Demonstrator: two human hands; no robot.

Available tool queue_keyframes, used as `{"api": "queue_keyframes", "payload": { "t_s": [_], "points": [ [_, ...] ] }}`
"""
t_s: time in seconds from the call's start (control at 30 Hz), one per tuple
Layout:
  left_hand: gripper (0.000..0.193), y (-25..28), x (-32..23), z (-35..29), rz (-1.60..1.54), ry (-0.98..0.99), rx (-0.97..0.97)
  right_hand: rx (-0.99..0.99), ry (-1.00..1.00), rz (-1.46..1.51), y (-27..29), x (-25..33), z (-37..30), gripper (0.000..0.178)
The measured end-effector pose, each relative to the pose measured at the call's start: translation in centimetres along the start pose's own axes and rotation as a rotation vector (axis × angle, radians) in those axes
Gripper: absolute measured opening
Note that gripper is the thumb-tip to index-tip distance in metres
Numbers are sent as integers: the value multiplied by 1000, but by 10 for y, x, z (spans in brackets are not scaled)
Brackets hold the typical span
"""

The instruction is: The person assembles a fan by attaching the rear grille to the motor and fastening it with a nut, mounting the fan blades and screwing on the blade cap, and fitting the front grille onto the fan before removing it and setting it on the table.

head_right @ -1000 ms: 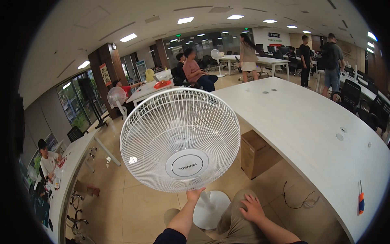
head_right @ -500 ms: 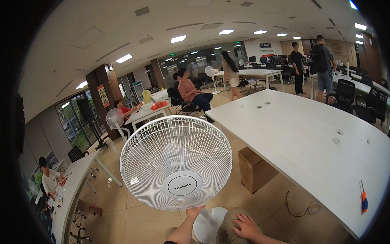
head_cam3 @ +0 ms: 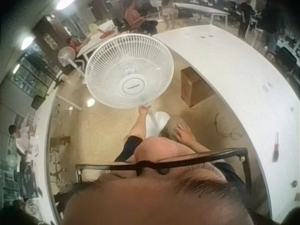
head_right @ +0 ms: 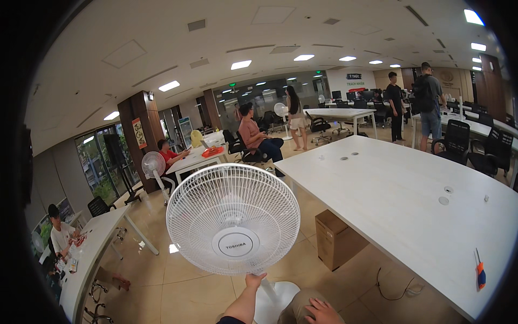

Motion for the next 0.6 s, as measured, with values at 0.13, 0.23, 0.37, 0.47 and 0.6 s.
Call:
{"api": "queue_keyframes", "payload": {
  "t_s": [0.13,0.23,0.37,0.47,0.6],
  "points": [
    [81,3,1,21,137,7,-15,173,-133,102,26,18,-19,53],
    [75,8,13,36,132,-8,-79,112,-67,54,9,7,-32,51],
    [69,10,2,52,133,-55,-17,171,-89,24,2,-3,-32,53],
    [66,9,-1,60,242,-27,-15,207,-135,29,16,7,-29,55],
    [66,7,2,71,211,-36,-48,264,-228,60,45,28,-23,58]
  ]
}}
Point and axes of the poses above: each hand's wrist, its own z-axis towards the middle knuckle, its own y-axis out of the back of the hand, x = y × z, the point moved 3 cm from there along z, towards the middle knuckle, and after that the axes turned 12 degrees about -y, right-handed, at the moved point
